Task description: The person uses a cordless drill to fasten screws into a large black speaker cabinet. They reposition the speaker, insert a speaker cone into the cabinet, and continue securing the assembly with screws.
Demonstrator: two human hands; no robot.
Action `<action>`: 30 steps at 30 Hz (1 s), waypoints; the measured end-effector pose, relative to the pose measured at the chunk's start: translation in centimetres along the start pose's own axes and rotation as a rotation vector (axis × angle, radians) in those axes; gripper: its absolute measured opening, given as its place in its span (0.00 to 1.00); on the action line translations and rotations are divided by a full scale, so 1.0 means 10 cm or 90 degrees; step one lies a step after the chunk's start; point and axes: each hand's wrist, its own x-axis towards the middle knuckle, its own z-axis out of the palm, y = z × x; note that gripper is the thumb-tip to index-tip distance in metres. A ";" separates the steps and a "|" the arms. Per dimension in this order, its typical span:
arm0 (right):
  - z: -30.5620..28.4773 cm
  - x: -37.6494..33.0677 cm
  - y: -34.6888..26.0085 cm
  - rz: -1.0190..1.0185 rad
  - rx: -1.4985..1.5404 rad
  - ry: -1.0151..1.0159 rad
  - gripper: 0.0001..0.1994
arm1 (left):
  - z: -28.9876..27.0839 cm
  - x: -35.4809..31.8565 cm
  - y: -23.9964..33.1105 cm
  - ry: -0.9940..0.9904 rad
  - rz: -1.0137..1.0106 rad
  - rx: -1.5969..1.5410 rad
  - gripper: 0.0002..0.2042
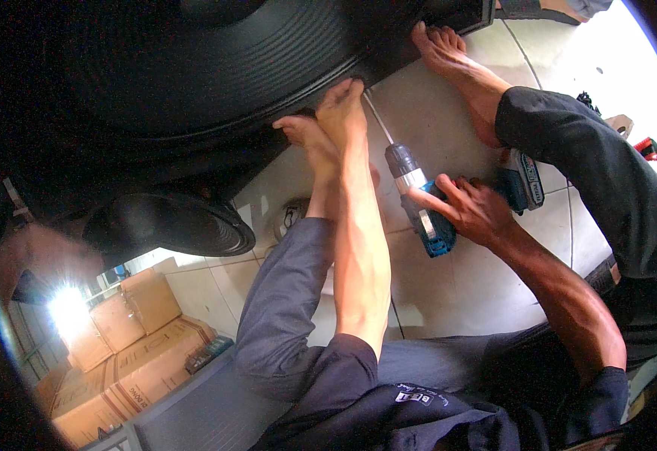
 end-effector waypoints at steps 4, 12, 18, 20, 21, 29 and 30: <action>0.01 -0.01 0.01 0.001 0.015 -0.004 0.31 | 0.00 0.01 0.01 -0.001 -0.004 0.037 0.13; 0.05 -0.04 0.02 0.005 0.020 -0.024 0.35 | 0.00 -0.06 0.09 -0.002 -0.014 -0.011 0.13; 0.08 -0.04 0.04 -0.009 -0.005 0.036 0.33 | -0.09 -0.11 0.11 -0.018 -0.011 0.084 0.19; 0.07 -0.04 0.03 -0.010 -0.005 0.042 0.33 | -0.23 -0.24 0.12 -0.011 -0.012 0.149 0.22; 0.07 -0.04 0.03 -0.008 -0.006 0.046 0.33 | -0.24 -0.37 0.14 -0.045 -0.006 0.172 0.24; 0.12 -0.07 0.05 0.003 -0.003 0.034 0.34 | -0.58 -1.43 0.34 -0.355 -0.237 0.393 0.42; 0.10 -0.05 0.04 -0.005 -0.004 0.047 0.34 | -0.66 -1.51 0.14 -0.336 -0.270 0.323 0.42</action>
